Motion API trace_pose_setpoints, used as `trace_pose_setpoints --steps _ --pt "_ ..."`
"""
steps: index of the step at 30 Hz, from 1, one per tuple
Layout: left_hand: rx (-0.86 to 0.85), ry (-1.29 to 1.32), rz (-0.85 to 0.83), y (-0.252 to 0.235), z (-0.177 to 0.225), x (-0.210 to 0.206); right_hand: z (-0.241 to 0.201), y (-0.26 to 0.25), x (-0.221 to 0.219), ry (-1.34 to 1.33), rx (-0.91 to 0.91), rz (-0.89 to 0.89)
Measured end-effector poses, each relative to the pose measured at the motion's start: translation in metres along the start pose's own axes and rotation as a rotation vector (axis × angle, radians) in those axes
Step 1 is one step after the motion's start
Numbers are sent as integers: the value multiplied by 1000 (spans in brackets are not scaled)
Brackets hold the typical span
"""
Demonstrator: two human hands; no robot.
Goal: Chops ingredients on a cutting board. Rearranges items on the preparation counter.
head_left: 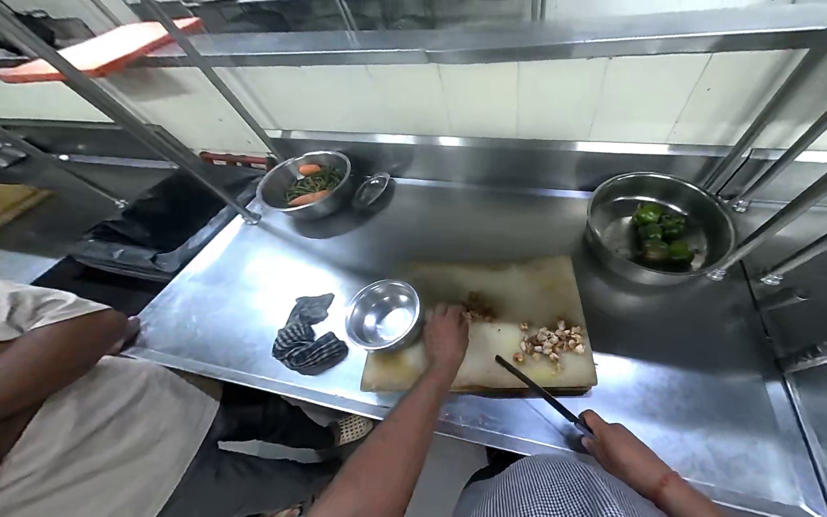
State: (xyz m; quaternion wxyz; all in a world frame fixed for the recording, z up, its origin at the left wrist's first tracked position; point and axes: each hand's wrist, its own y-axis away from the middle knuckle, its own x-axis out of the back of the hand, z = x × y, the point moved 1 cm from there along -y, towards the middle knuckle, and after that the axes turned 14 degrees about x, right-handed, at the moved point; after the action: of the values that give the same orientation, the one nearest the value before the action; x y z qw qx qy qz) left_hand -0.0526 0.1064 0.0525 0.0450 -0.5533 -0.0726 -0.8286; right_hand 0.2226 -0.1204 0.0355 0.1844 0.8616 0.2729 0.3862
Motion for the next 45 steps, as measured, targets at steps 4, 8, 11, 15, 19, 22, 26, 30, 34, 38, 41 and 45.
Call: trace_pose_setpoints --steps 4,8,11,15,19,22,26,30,34,38,41,45 --pt "-179 69 30 24 -4 -11 8 5 -2 -114 -69 96" --pt "-343 199 -178 75 5 -37 17 11 -5 -151 -60 134" --pt "-333 262 -156 91 4 -56 15 16 -6 -101 -50 150" --pt "-373 248 -123 90 3 -55 4 26 3 8 -29 86" --pt "-339 238 -127 90 6 -52 -6 20 14 17 -1 -18" --pt "-325 238 -121 89 6 -51 -17 -5 15 71 16 -34" --pt "-384 221 -81 88 1 -53 -17 -29 3 70 15 -31" --pt "-365 252 -11 91 0 -56 10 -2 -10 44 -51 1" --pt "-394 104 -65 91 7 -56 29 11 -11 -258 -7 22" --pt "-277 65 -239 88 21 -46 6 17 1 -116 -49 60" --pt "-267 127 -213 84 17 -47 -6 24 11 81 -81 58" --pt "-381 142 -71 86 9 -56 -13 3 13 127 -33 -2"
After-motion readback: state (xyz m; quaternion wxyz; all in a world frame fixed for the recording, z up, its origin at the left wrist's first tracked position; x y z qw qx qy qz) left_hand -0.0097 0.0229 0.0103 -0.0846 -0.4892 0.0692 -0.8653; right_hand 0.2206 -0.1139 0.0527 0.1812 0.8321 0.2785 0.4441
